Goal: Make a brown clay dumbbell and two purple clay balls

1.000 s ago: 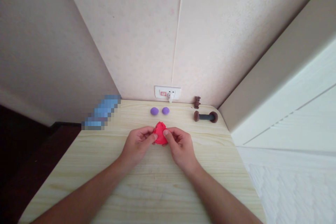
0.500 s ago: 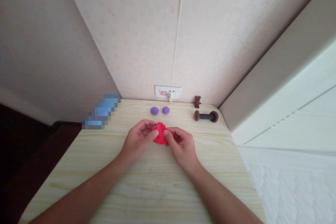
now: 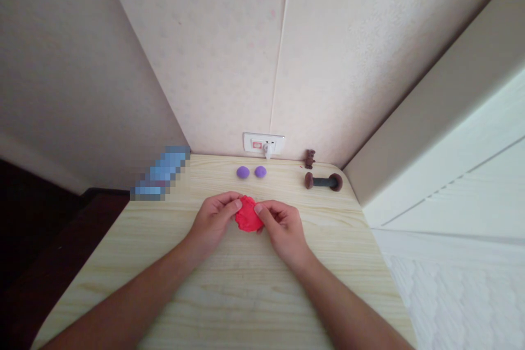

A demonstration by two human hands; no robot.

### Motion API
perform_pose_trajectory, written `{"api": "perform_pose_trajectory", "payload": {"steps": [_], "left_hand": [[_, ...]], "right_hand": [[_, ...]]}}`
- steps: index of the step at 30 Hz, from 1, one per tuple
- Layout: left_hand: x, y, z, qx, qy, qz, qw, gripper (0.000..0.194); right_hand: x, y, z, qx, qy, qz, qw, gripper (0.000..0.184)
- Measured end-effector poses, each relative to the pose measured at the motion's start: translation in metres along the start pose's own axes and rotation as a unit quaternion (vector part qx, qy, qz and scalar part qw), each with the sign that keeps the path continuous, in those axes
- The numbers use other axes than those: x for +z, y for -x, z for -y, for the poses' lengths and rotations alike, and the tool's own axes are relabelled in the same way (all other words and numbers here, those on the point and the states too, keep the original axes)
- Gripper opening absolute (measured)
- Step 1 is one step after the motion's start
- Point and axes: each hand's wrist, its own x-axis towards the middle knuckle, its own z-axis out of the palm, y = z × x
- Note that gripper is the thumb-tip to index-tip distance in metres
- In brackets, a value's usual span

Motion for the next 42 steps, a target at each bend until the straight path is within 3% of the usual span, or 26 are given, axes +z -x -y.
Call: {"api": "perform_pose_trajectory", "payload": {"steps": [5, 9, 13, 20, 24, 27, 30, 35, 39, 42], "left_hand": [[0.003, -0.001, 0.003, -0.013, 0.017, 0.014, 1.0, 0.022], [0.003, 0.002, 0.002, 0.006, -0.017, 0.008, 1.0, 0.02], [0.003, 0.006, 0.004, 0.022, -0.044, 0.025, 0.998, 0.018], [0.006, 0.009, -0.001, 0.011, -0.032, 0.053, 0.998, 0.019], [0.008, 0.007, -0.004, -0.019, 0.003, 0.073, 0.997, 0.024], [0.008, 0.006, -0.002, -0.032, 0.02, 0.08, 0.996, 0.024], [0.008, 0.007, -0.001, -0.034, 0.014, 0.078, 0.996, 0.026], [0.008, 0.009, -0.002, -0.02, -0.01, 0.06, 0.998, 0.028], [0.006, 0.007, 0.002, -0.02, -0.018, 0.05, 0.998, 0.041], [0.004, 0.006, 0.005, -0.032, -0.032, 0.062, 0.997, 0.036]], "right_hand": [[-0.003, 0.0, -0.001, -0.003, 0.011, 0.01, 1.0, 0.027], [-0.004, 0.002, 0.001, -0.053, 0.082, -0.026, 0.995, 0.022], [-0.004, 0.004, 0.0, -0.054, 0.095, -0.038, 0.993, 0.022], [-0.001, 0.002, 0.004, 0.024, -0.071, -0.008, 0.997, 0.019], [0.002, 0.002, 0.006, 0.118, -0.225, 0.004, 0.967, 0.023], [0.003, 0.002, 0.006, 0.146, -0.255, 0.022, 0.956, 0.028], [0.002, 0.002, 0.006, 0.121, -0.229, 0.016, 0.966, 0.027], [-0.001, 0.001, 0.006, 0.056, -0.085, -0.001, 0.995, 0.028], [-0.005, -0.002, 0.007, 0.022, -0.087, -0.062, 0.994, 0.025], [-0.008, -0.004, 0.006, 0.018, -0.102, -0.077, 0.992, 0.024]]}}
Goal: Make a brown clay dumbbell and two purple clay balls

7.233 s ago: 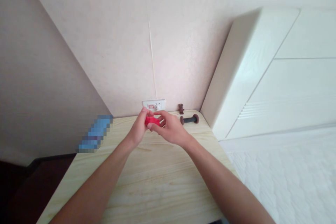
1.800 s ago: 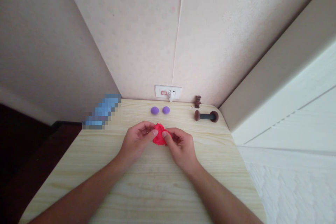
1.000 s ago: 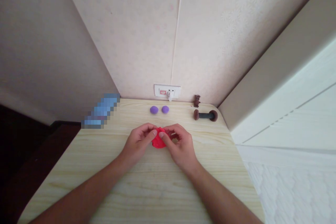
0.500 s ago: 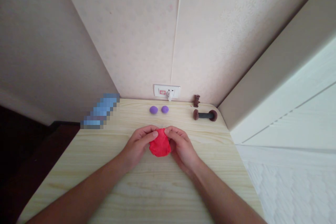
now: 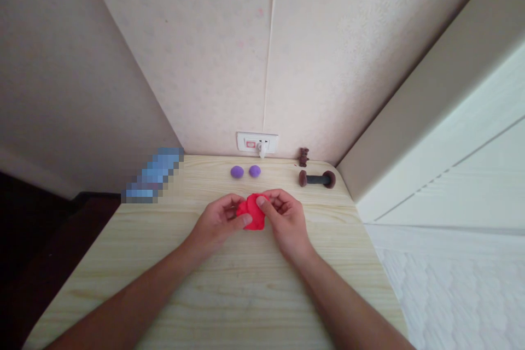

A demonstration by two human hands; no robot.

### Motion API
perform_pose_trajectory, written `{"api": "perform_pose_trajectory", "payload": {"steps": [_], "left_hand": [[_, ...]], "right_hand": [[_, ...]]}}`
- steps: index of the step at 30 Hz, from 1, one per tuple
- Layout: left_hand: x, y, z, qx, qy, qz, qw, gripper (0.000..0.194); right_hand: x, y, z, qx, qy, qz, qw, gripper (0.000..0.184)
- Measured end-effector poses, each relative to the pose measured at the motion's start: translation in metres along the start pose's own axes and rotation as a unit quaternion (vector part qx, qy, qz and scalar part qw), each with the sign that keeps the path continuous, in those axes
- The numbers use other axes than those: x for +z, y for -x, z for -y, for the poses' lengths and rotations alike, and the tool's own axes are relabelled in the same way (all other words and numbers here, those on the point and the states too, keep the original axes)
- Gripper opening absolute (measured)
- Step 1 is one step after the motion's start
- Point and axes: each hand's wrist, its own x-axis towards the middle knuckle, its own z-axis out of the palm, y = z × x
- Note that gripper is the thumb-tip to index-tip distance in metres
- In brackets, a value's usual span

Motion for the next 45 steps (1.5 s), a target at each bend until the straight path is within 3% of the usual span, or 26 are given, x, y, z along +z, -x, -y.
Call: {"api": "perform_pose_trajectory", "payload": {"steps": [4, 7, 15, 23, 31, 34, 38, 41, 45], "left_hand": [[0.001, 0.002, 0.0, 0.008, 0.024, 0.007, 1.0, 0.044], [0.003, 0.003, -0.002, 0.012, 0.044, 0.005, 0.999, 0.039], [-0.001, -0.001, -0.009, -0.002, 0.04, -0.055, 0.998, 0.031], [-0.001, 0.002, -0.012, -0.017, 0.04, -0.018, 0.999, 0.025], [0.0, 0.0, -0.006, -0.017, 0.115, -0.015, 0.993, 0.024], [-0.001, -0.002, -0.005, -0.006, 0.123, -0.046, 0.991, 0.03], [-0.001, -0.004, -0.006, 0.016, 0.108, -0.095, 0.989, 0.028], [0.0, -0.004, -0.007, 0.024, 0.107, -0.104, 0.989, 0.025], [0.001, -0.003, -0.006, 0.017, 0.128, -0.096, 0.987, 0.024]], "right_hand": [[-0.001, -0.001, -0.002, 0.023, -0.039, 0.001, 0.999, 0.025], [0.001, -0.001, -0.002, 0.032, -0.061, 0.0, 0.998, 0.027], [0.003, 0.0, 0.001, 0.036, -0.096, 0.001, 0.995, 0.025], [0.002, 0.005, 0.002, 0.021, 0.072, 0.097, 0.992, 0.027], [0.009, 0.002, -0.001, 0.09, -0.042, 0.101, 0.99, 0.031], [0.006, 0.002, -0.003, 0.044, 0.001, 0.055, 0.998, 0.031], [0.0, 0.005, -0.004, -0.084, 0.12, 0.0, 0.989, 0.048], [-0.001, 0.007, -0.007, -0.158, 0.22, 0.017, 0.962, 0.054], [-0.002, 0.007, -0.013, -0.147, 0.218, 0.066, 0.962, 0.044]]}}
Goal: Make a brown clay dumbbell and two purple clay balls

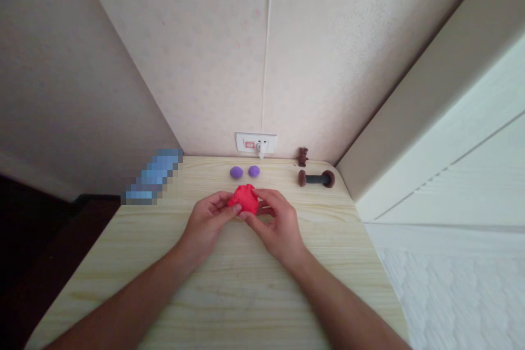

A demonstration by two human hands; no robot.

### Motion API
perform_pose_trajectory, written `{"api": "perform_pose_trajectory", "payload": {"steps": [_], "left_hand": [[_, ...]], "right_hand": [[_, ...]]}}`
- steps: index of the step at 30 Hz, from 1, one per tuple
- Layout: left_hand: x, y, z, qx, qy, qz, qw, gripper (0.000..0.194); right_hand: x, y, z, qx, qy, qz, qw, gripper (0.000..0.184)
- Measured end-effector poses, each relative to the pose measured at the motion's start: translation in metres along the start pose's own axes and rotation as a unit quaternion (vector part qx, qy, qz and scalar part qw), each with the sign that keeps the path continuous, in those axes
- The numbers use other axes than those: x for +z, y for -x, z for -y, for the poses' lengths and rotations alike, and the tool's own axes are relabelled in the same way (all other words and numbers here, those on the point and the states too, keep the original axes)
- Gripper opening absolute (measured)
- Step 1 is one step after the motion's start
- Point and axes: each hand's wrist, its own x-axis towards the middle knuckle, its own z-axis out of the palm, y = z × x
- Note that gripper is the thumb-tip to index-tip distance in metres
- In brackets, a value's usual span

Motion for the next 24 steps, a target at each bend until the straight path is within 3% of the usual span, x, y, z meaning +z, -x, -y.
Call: {"api": "perform_pose_trajectory", "payload": {"steps": [10, 14, 16, 20, 24], "left_hand": [[-0.003, 0.0, -0.004, -0.037, 0.038, 0.037, 0.998, 0.023], [-0.008, 0.0, -0.005, 0.033, -0.052, 0.029, 0.998, 0.047], [-0.01, 0.0, -0.006, 0.059, -0.102, 0.052, 0.992, 0.051], [-0.011, -0.002, -0.008, 0.018, -0.073, 0.076, 0.994, 0.03], [-0.009, -0.003, -0.008, -0.014, 0.001, 0.07, 0.997, 0.023]], "right_hand": [[-0.005, -0.002, 0.007, 0.061, -0.026, 0.042, 0.997, 0.023], [-0.009, -0.004, 0.007, 0.078, -0.018, 0.052, 0.995, 0.023], [-0.011, -0.004, 0.008, 0.083, -0.017, 0.064, 0.994, 0.023], [-0.013, -0.005, 0.012, 0.108, -0.067, 0.092, 0.988, 0.025], [-0.012, -0.007, 0.014, 0.129, -0.152, 0.107, 0.974, 0.026]]}}
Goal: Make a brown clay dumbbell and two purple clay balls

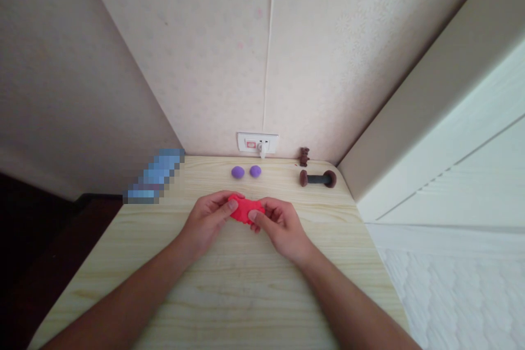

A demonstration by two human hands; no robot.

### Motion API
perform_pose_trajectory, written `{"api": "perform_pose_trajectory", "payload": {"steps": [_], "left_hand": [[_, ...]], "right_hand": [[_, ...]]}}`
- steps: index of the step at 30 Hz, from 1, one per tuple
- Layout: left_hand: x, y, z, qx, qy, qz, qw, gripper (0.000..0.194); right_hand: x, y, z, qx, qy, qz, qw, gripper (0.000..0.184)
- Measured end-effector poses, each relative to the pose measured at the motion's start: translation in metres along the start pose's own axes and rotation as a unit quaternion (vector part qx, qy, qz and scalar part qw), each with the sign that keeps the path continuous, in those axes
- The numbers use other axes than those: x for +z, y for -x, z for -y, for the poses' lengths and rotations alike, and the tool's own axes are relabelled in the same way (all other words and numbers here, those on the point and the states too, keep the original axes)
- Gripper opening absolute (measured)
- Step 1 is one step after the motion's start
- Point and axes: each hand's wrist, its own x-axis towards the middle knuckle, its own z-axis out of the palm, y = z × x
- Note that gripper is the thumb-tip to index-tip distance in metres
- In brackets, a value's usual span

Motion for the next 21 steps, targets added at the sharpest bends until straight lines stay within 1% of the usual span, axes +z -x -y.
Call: {"api": "perform_pose_trajectory", "payload": {"steps": [4, 7, 11, 13, 15, 16, 19, 21], "left_hand": [[0.004, 0.001, 0.0, -0.022, 0.058, 0.014, 0.998, 0.026], [0.006, 0.001, -0.001, -0.038, 0.077, 0.015, 0.996, 0.029], [0.004, 0.0, 0.0, -0.039, 0.071, -0.007, 0.997, 0.03], [0.002, -0.001, 0.002, -0.036, 0.056, -0.019, 0.998, 0.032], [0.001, -0.001, 0.005, -0.034, 0.035, -0.024, 0.999, 0.031], [0.001, -0.001, 0.006, -0.033, 0.026, -0.024, 0.999, 0.03], [0.001, -0.001, 0.01, -0.027, 0.008, -0.021, 0.999, 0.024], [0.002, 0.0, 0.01, -0.026, 0.005, -0.018, 0.999, 0.022]], "right_hand": [[0.001, -0.001, -0.004, 0.008, -0.097, 0.027, 0.995, 0.021], [0.001, -0.003, -0.009, 0.02, -0.136, 0.025, 0.99, 0.021], [-0.002, -0.006, -0.014, 0.005, -0.116, -0.022, 0.993, 0.023], [-0.004, -0.007, -0.013, -0.009, -0.102, -0.047, 0.994, 0.032], [-0.005, -0.008, -0.012, -0.011, -0.089, -0.055, 0.994, 0.04], [-0.005, -0.008, -0.012, -0.007, -0.081, -0.054, 0.995, 0.04], [-0.004, -0.008, -0.012, 0.006, -0.062, -0.047, 0.997, 0.03], [-0.003, -0.007, -0.011, 0.007, -0.058, -0.046, 0.997, 0.029]]}}
